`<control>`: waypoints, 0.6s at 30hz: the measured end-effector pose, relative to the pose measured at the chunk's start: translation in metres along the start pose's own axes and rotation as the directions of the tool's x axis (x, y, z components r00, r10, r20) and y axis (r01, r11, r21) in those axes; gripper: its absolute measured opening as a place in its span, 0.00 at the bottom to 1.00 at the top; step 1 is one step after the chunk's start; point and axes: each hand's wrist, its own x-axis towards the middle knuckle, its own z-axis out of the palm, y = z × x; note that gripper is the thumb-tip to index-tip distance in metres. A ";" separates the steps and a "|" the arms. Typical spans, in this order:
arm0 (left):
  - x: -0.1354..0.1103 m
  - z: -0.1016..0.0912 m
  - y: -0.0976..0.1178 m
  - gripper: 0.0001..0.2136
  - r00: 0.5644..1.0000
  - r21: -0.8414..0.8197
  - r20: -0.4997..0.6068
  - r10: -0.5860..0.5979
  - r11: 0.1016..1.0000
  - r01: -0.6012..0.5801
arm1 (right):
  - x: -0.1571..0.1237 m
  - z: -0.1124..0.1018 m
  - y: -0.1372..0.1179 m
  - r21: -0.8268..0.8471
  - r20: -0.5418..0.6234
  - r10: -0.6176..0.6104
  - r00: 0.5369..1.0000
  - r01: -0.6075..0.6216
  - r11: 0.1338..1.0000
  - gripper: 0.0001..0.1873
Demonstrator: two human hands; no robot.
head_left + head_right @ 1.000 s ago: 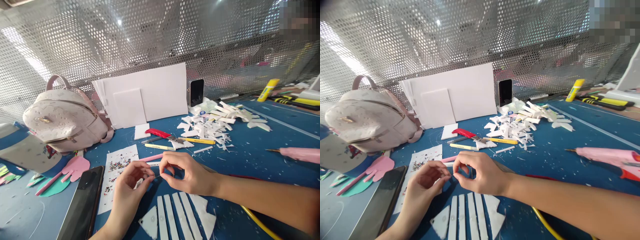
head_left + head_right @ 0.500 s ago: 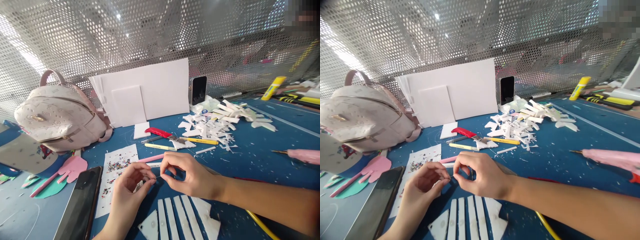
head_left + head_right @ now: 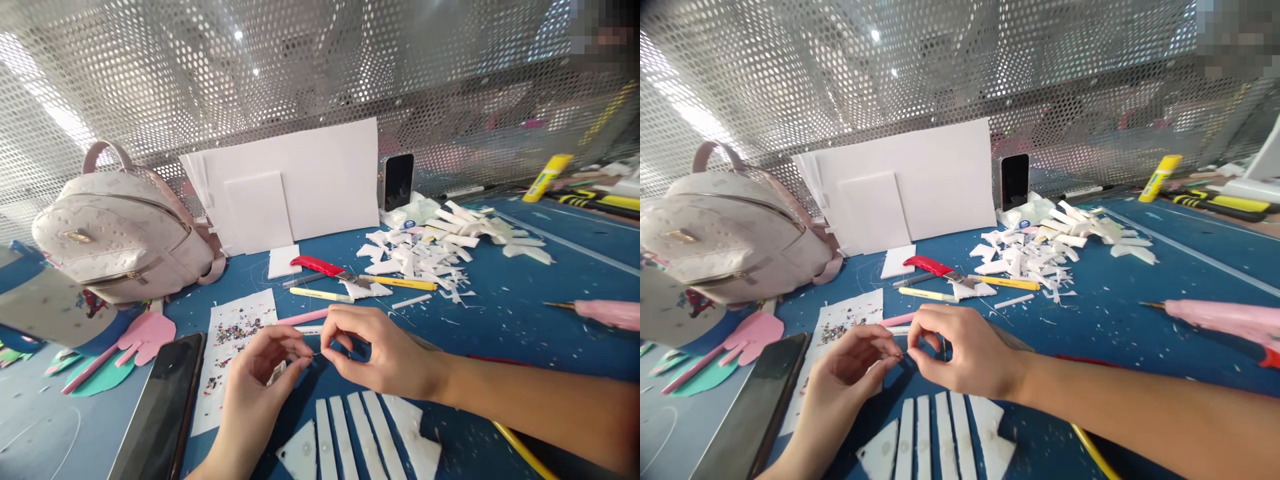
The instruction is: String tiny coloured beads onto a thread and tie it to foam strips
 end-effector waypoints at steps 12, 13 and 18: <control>0.000 0.000 0.000 0.06 1.000 0.012 -0.003 0.002 1.000 -0.002 | 0.001 -0.001 -0.002 -0.020 0.007 0.008 1.000 -0.008 1.000 0.02; 0.000 0.001 0.000 0.05 1.000 0.013 -0.006 0.004 1.000 -0.004 | 0.001 -0.001 -0.002 -0.019 0.008 0.008 1.000 -0.008 1.000 0.02; -0.001 0.001 0.001 0.03 1.000 0.017 -0.012 -0.011 1.000 0.012 | 0.001 0.000 0.000 -0.021 0.002 0.002 1.000 -0.002 1.000 0.02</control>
